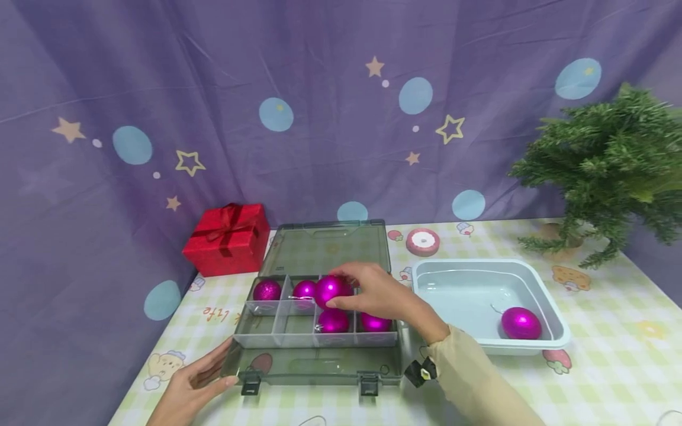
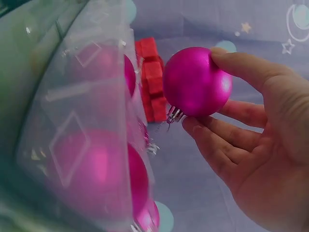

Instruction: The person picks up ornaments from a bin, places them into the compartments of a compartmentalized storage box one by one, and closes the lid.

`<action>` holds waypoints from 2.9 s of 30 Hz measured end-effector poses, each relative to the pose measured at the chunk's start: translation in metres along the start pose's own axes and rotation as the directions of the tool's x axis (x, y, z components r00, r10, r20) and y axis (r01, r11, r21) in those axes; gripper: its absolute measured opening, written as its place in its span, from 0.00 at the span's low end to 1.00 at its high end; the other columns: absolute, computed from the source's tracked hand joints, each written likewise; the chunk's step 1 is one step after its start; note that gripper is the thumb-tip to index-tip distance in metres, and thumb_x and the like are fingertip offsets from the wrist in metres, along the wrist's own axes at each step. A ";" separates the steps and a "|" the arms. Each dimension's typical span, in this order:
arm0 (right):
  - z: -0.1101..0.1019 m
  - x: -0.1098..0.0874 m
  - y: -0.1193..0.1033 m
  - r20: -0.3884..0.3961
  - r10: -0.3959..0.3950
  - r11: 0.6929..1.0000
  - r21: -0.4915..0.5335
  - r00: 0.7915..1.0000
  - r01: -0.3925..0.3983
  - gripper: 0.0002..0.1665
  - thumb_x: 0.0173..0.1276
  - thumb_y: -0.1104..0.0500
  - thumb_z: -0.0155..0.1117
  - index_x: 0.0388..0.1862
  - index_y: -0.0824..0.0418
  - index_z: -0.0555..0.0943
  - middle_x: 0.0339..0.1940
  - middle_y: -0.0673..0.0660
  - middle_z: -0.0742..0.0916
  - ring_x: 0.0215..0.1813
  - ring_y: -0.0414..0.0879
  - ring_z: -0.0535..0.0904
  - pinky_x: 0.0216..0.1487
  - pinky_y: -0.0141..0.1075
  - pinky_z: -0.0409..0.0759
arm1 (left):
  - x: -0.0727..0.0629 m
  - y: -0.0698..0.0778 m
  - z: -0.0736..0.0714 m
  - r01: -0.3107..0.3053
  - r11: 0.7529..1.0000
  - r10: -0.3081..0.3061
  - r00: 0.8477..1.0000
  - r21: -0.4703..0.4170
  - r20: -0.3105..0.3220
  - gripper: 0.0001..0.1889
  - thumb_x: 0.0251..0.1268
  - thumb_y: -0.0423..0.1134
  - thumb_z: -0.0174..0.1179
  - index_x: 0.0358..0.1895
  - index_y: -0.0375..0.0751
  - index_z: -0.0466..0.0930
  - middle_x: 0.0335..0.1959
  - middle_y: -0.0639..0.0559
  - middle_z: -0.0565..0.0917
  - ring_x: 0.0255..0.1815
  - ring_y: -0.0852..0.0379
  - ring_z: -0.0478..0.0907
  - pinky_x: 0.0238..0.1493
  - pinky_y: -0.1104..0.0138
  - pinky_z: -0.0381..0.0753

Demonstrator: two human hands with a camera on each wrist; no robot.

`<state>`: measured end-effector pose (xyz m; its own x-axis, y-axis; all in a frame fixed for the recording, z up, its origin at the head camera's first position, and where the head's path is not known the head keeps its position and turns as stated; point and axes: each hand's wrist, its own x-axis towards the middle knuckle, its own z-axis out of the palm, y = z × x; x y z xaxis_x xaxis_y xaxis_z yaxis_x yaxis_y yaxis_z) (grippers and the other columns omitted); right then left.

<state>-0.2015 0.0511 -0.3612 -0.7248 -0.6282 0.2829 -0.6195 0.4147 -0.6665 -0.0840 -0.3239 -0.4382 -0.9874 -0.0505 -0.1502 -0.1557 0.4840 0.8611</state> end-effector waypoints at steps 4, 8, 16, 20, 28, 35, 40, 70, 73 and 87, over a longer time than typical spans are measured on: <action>0.011 0.010 -0.003 0.028 -0.011 1.000 0.000 1.000 0.011 0.31 0.69 0.48 0.75 0.64 0.64 0.82 0.55 0.56 0.88 0.52 0.45 0.83 0.52 0.35 0.84 | 0.000 -0.002 0.000 -0.013 1.000 0.013 1.000 0.010 -0.006 0.37 0.69 0.48 0.71 0.77 0.42 0.70 0.73 0.43 0.73 0.58 0.77 0.72 0.57 0.75 0.78; 0.022 0.020 -0.006 0.045 -0.016 1.000 0.015 0.999 0.015 0.30 0.68 0.48 0.76 0.62 0.63 0.83 0.53 0.54 0.88 0.51 0.42 0.83 0.51 0.32 0.84 | 0.000 -0.003 0.000 -0.012 1.000 0.013 1.000 0.017 -0.009 0.37 0.69 0.49 0.71 0.77 0.43 0.70 0.73 0.43 0.73 0.59 0.75 0.73 0.57 0.75 0.78; 0.039 0.031 -0.014 0.098 -0.018 1.000 0.018 0.995 0.016 0.30 0.67 0.50 0.78 0.63 0.62 0.83 0.52 0.52 0.88 0.46 0.36 0.81 0.47 0.29 0.84 | 0.000 -0.004 0.000 -0.008 0.999 0.008 1.000 0.039 -0.014 0.37 0.68 0.50 0.71 0.77 0.44 0.70 0.72 0.44 0.74 0.61 0.70 0.74 0.56 0.74 0.79; 0.041 0.034 -0.016 0.117 -0.020 1.000 -0.014 0.993 0.022 0.30 0.66 0.50 0.78 0.63 0.61 0.83 0.50 0.50 0.88 0.42 0.37 0.81 0.43 0.27 0.82 | 0.000 -0.004 0.000 -0.023 0.999 0.023 1.000 0.034 -0.013 0.36 0.69 0.49 0.71 0.76 0.44 0.70 0.72 0.44 0.74 0.58 0.76 0.73 0.56 0.74 0.79; 0.042 0.036 -0.017 0.147 0.021 1.000 -0.023 0.989 -0.018 0.32 0.69 0.50 0.75 0.67 0.64 0.80 0.55 0.56 0.88 0.54 0.43 0.84 0.54 0.30 0.82 | 0.000 -0.003 0.000 -0.035 0.999 0.035 0.999 0.023 -0.013 0.36 0.68 0.48 0.71 0.76 0.41 0.71 0.72 0.45 0.74 0.58 0.77 0.72 0.56 0.75 0.79; 0.030 0.028 -0.018 0.122 -0.005 1.000 0.006 0.993 0.004 0.29 0.72 0.50 0.73 0.65 0.65 0.81 0.55 0.59 0.88 0.56 0.48 0.84 0.57 0.35 0.84 | -0.001 -0.003 0.000 -0.054 0.998 0.054 0.998 0.017 -0.019 0.36 0.68 0.46 0.72 0.76 0.39 0.71 0.71 0.45 0.74 0.58 0.77 0.73 0.57 0.76 0.78; 0.010 0.014 -0.013 0.054 -0.013 1.000 0.022 0.998 0.012 0.30 0.72 0.50 0.72 0.65 0.67 0.80 0.55 0.60 0.88 0.56 0.54 0.84 0.59 0.44 0.84 | -0.001 -0.003 0.000 -0.089 0.996 0.090 0.996 0.028 -0.022 0.35 0.68 0.44 0.72 0.75 0.38 0.72 0.71 0.45 0.74 0.59 0.76 0.73 0.57 0.75 0.78; -0.105 -0.145 0.064 -0.228 0.221 0.951 -0.165 0.948 -0.262 0.26 0.73 0.54 0.72 0.63 0.68 0.82 0.55 0.63 0.88 0.52 0.58 0.85 0.50 0.52 0.86 | -0.001 -0.006 0.000 -0.115 0.993 0.116 0.993 0.030 -0.009 0.35 0.68 0.43 0.72 0.76 0.37 0.71 0.72 0.45 0.73 0.61 0.77 0.70 0.59 0.77 0.76; -0.114 -0.161 0.070 -0.232 0.245 0.938 -0.188 0.941 -0.291 0.26 0.73 0.55 0.72 0.64 0.68 0.81 0.56 0.63 0.87 0.52 0.58 0.85 0.49 0.48 0.86 | -0.001 -0.004 0.000 -0.101 0.994 0.102 0.995 0.040 -0.005 0.36 0.68 0.45 0.72 0.76 0.39 0.70 0.72 0.47 0.73 0.60 0.77 0.71 0.59 0.76 0.76; -0.134 -0.202 0.081 -0.186 0.374 0.886 -0.218 0.909 -0.409 0.28 0.74 0.51 0.71 0.64 0.68 0.80 0.59 0.65 0.86 0.55 0.61 0.83 0.49 0.41 0.86 | -0.003 -0.003 0.000 -0.110 0.993 0.110 0.994 0.034 -0.008 0.36 0.68 0.45 0.72 0.75 0.39 0.71 0.72 0.47 0.74 0.60 0.76 0.72 0.60 0.77 0.76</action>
<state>-0.1462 0.2998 -0.3799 -0.9463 -0.2933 0.1361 -0.3180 0.7680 -0.5560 -0.0806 -0.3255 -0.4407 -0.9987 -0.0043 -0.0505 -0.0455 0.5159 0.8554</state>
